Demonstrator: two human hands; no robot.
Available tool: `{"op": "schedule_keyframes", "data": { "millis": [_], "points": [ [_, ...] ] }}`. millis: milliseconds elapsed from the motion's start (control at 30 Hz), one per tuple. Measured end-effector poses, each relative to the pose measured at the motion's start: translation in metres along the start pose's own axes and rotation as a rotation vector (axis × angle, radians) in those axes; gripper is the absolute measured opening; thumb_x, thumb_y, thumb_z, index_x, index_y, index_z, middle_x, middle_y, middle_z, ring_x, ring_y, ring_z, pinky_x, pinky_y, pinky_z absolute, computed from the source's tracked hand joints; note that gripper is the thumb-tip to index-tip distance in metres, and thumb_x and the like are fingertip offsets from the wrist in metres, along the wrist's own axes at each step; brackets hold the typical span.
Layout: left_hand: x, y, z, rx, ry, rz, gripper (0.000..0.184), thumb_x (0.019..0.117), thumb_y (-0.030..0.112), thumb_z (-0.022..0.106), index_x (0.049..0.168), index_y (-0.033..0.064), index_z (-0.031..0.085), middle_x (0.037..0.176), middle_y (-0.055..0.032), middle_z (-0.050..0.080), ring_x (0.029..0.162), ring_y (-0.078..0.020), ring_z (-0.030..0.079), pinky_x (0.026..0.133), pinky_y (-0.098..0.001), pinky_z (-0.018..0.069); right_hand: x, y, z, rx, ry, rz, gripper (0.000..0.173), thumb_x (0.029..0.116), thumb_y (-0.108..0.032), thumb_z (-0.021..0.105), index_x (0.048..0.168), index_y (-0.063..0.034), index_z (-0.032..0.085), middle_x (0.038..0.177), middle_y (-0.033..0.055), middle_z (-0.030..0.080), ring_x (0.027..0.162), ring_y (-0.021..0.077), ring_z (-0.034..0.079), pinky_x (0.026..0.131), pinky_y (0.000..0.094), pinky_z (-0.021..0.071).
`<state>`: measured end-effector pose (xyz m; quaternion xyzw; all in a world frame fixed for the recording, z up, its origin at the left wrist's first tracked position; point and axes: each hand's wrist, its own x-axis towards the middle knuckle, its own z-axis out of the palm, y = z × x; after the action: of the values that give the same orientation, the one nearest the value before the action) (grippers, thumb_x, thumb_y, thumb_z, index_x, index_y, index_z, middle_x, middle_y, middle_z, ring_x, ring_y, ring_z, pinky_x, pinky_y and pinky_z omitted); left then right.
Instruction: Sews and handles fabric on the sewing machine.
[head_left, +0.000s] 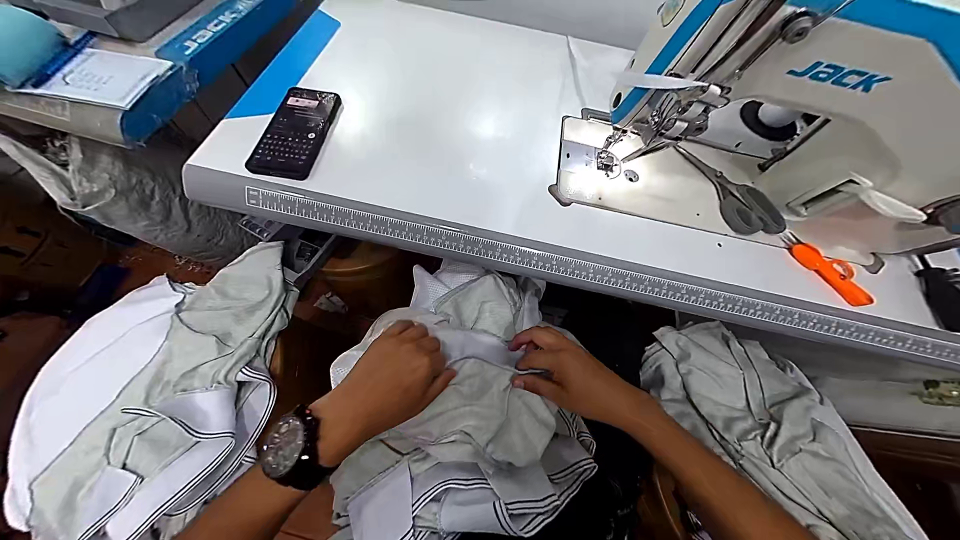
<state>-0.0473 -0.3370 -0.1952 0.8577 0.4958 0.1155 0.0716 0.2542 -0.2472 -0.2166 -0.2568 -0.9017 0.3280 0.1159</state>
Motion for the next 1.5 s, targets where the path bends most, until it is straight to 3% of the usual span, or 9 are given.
{"op": "schedule_keyframes", "data": {
  "millis": [100,200,400,500,633,767,1033,1200,1500],
  "points": [
    [-0.02,-0.014,-0.013,-0.257,-0.201,0.108,0.044,0.101,0.035,0.054,0.064,0.0111,0.058,0.067,-0.002,0.059,0.068,-0.0183,0.063,0.065,-0.0405,0.054,-0.002,-0.006,-0.004,-0.044,-0.028,0.014,0.036,0.1011,-0.048,0.059,0.091,-0.0177,0.076,0.14,0.0012,0.059,0.133,0.0175,0.051,0.109,0.0416,0.046],
    [-0.036,-0.004,-0.019,-0.165,-0.184,-0.096,0.048,0.0982,0.05,0.058,0.077,0.0071,0.067,0.075,-0.0067,0.063,0.07,-0.0241,0.067,0.062,-0.0461,0.057,0.006,-0.001,-0.005,0.094,-0.163,0.073,0.04,0.1034,-0.048,0.055,0.097,-0.0157,0.078,0.147,0.003,0.056,0.134,0.0151,0.053,0.109,0.041,0.0471],
    [0.005,0.016,-0.002,-0.187,0.057,-0.137,0.048,0.0938,0.059,0.062,0.102,0.0128,0.072,0.127,-0.0085,0.066,0.122,-0.0275,0.062,0.099,-0.053,0.052,0.024,-0.026,-0.006,-0.051,0.027,-0.13,0.029,0.102,-0.038,0.062,0.092,-0.0146,0.075,0.117,0.0015,0.067,0.106,0.0124,0.064,0.09,0.0328,0.0564],
    [0.006,0.01,0.012,-0.262,0.138,0.039,0.03,0.0991,0.042,0.062,0.092,0.0145,0.072,0.115,-0.0036,0.068,0.115,-0.0201,0.063,0.102,-0.0451,0.0518,0.007,-0.055,-0.009,-0.356,0.157,-0.305,0.03,0.1046,-0.037,0.058,0.095,-0.0115,0.071,0.11,0.0071,0.069,0.092,0.0204,0.068,0.073,0.0331,0.0591],
    [-0.028,0.038,0.014,-0.107,0.344,0.137,0.022,0.106,0.028,0.054,0.099,0.0123,0.068,0.107,-0.0053,0.07,0.106,-0.0212,0.066,0.096,-0.0414,0.0523,-0.019,-0.061,-0.007,-0.387,0.166,-0.392,0.026,0.1065,-0.031,0.056,0.109,-0.0098,0.07,0.122,0.007,0.069,0.096,0.0208,0.068,0.08,0.0306,0.057],
    [-0.045,0.053,0.032,-0.101,0.375,0.004,0.037,0.1071,0.044,0.049,0.1,0.0148,0.07,0.117,-0.0062,0.07,0.114,-0.0218,0.065,0.098,-0.0403,0.0517,-0.024,-0.053,-0.001,-0.363,0.206,-0.477,0.021,0.1038,-0.027,0.062,0.106,-0.0085,0.072,0.11,0.0061,0.071,0.096,0.0198,0.068,0.084,0.0304,0.0568],
    [-0.043,0.037,0.037,-0.123,0.266,-0.069,0.039,0.1078,0.041,0.047,0.092,0.0164,0.074,0.125,-0.0007,0.068,0.135,-0.0231,0.055,0.118,-0.0671,0.0302,-0.01,-0.049,-0.006,-0.24,0.013,-0.347,0.025,0.1059,-0.03,0.058,0.108,-0.0116,0.073,0.121,0.0049,0.069,0.106,0.0176,0.066,0.088,0.0289,0.0563],
    [-0.04,0.026,0.041,-0.24,0.323,-0.12,0.036,0.1059,0.038,0.052,0.09,0.014,0.074,0.111,-0.0013,0.071,0.111,-0.0181,0.066,0.097,-0.0402,0.0538,0.001,-0.04,-0.016,-0.221,0.062,-0.379,0.021,0.1047,-0.027,0.06,0.105,-0.012,0.075,0.113,0.0022,0.072,0.105,0.0141,0.067,0.09,0.0273,0.056],
    [-0.066,0.046,0.037,-0.154,0.693,0.073,0.008,0.1024,0.013,0.062,0.105,0.0052,0.062,0.113,-0.0122,0.069,0.103,-0.0226,0.069,0.092,-0.0334,0.0567,-0.005,-0.055,-0.027,-0.597,0.309,-0.743,0.021,0.103,-0.022,0.064,0.098,-0.0022,0.067,0.097,0.0132,0.073,0.073,0.0221,0.068,0.064,0.0312,0.0564]
  ]
}}
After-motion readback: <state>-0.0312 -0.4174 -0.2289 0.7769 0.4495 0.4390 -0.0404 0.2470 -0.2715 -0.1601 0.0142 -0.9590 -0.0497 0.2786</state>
